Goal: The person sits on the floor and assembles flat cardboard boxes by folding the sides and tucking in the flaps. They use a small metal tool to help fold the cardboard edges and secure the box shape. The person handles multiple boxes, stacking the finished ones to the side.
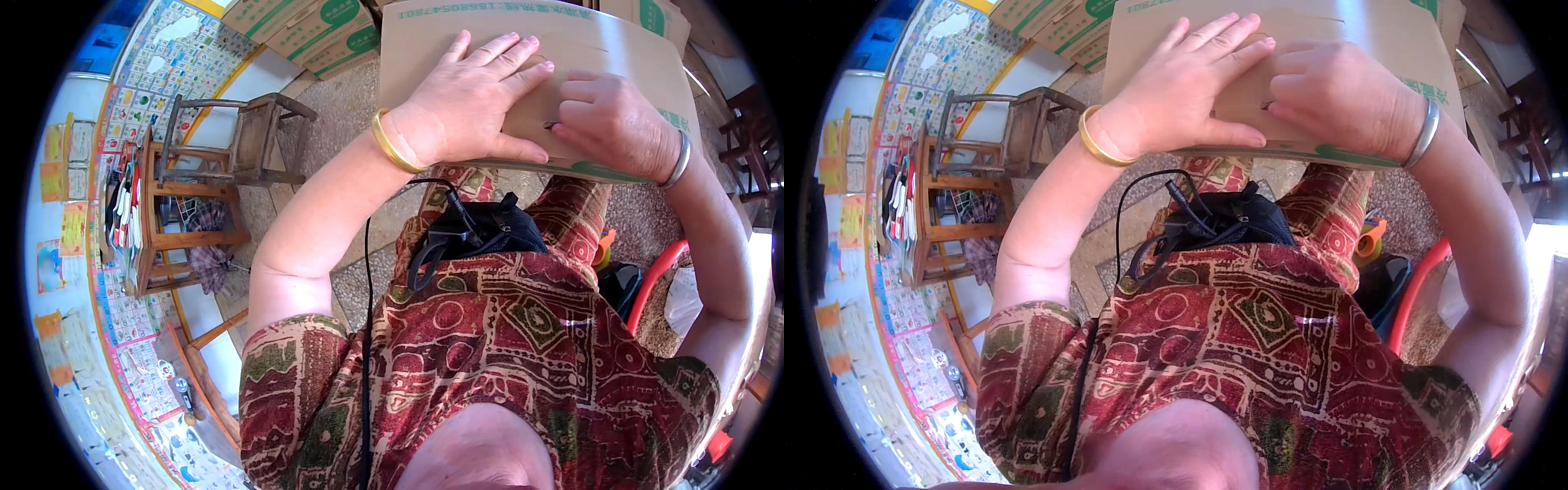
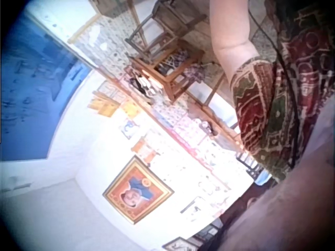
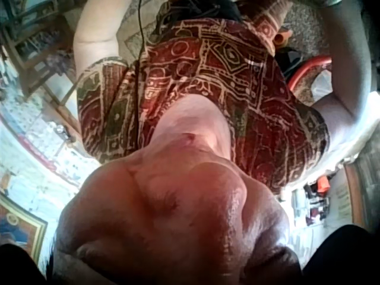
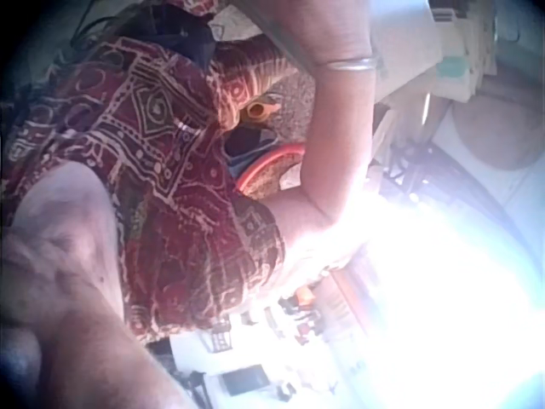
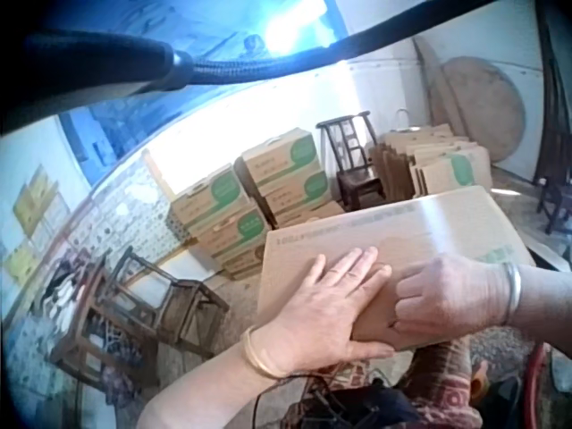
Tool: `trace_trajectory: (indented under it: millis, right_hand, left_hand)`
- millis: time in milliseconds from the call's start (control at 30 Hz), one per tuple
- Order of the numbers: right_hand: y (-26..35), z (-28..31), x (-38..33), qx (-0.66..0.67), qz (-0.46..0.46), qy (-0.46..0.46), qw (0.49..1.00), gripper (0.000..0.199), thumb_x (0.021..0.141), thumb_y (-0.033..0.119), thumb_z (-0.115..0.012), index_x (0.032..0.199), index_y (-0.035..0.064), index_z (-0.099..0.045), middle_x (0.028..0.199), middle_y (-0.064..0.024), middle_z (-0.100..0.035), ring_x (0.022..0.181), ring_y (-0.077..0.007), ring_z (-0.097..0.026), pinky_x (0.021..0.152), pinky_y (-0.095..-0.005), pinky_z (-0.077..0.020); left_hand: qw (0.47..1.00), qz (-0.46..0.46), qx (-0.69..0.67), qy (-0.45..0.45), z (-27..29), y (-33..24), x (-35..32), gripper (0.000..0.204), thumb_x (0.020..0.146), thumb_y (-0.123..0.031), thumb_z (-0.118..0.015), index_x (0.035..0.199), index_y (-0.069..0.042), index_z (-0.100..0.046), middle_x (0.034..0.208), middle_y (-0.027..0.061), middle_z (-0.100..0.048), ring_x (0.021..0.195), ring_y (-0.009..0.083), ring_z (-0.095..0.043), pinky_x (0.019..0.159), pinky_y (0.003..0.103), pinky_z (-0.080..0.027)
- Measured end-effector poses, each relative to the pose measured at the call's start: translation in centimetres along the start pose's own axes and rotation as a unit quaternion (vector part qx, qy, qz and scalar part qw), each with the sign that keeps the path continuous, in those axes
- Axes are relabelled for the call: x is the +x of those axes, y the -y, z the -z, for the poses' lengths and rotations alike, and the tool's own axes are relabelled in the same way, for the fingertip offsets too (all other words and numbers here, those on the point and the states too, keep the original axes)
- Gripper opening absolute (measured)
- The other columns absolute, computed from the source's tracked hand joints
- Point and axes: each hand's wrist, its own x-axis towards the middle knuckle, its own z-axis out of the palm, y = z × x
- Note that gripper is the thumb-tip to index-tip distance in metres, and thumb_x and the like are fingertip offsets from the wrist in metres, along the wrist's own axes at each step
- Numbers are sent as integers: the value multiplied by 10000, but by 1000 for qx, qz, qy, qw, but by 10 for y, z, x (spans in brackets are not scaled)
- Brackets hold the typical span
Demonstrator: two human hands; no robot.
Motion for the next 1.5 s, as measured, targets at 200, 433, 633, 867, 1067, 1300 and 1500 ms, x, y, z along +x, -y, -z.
trace_trajectory:
  millis: [200,433,633,867,1067,1300,1500]
  right_hand:
    - [-13,3,-2,62,-54,20,996,178,807,160,-620,745,15,-539,758,-156,-537,734,-357,-548,661,-434,-453]
    - [-3,-1,0,55,-41,-21,997,227,824,131,-614,682,2,-491,701,-145,-494,708,-359,-506,632,-432,-421]
    - [-19,-2,-7,50,-182,-54,981,246,807,160,-667,701,7,-506,681,-121,-488,647,-299,-507,594,-373,-420]
    - [4,6,-21,28,-221,-281,933,112,806,100,-672,813,25,-590,778,-88,-595,680,-237,-582,626,-318,-470]
    - [37,-19,-46,-82,-170,-345,920,164,716,17,-719,821,53,-598,854,-69,-602,805,-244,-584,684,-322,-474]
    - [46,-47,-44,-183,-215,-286,916,261,703,112,-722,951,75,-646,1048,-50,-594,1008,-251,-559,892,-414,-397]
    - [47,-51,-36,-183,-304,-305,884,331,720,137,-720,1029,73,-621,1084,-60,-599,1030,-264,-559,913,-377,-386]
  left_hand:
    - [1000,2,29,9,-4,0,4,976,673,-685,-639,1405,-102,-361,1478,161,-300,1384,306,-253,1101,572,-182]
    - [998,-21,47,-23,-6,-1,0,823,689,-491,-729,1336,-70,-445,1421,185,-379,1341,322,-329,1073,518,-266]
    - [976,-115,-126,-133,4,18,10,351,698,-211,-759,991,-45,-662,1056,111,-648,972,272,-618,830,336,-497]
    - [969,-89,-194,-124,7,18,15,181,739,-140,-734,878,-37,-681,981,90,-664,890,247,-628,780,314,-508]
    - [959,-63,-246,-127,3,21,17,157,786,-141,-712,889,-25,-685,981,82,-665,895,221,-630,784,292,-495]
    - [960,-54,-249,-119,9,22,16,185,804,-157,-704,923,-17,-688,970,82,-667,885,205,-630,775,277,-492]
    - [958,-26,-263,-112,12,22,20,187,808,-146,-703,946,-22,-692,957,77,-667,870,193,-631,773,263,-490]
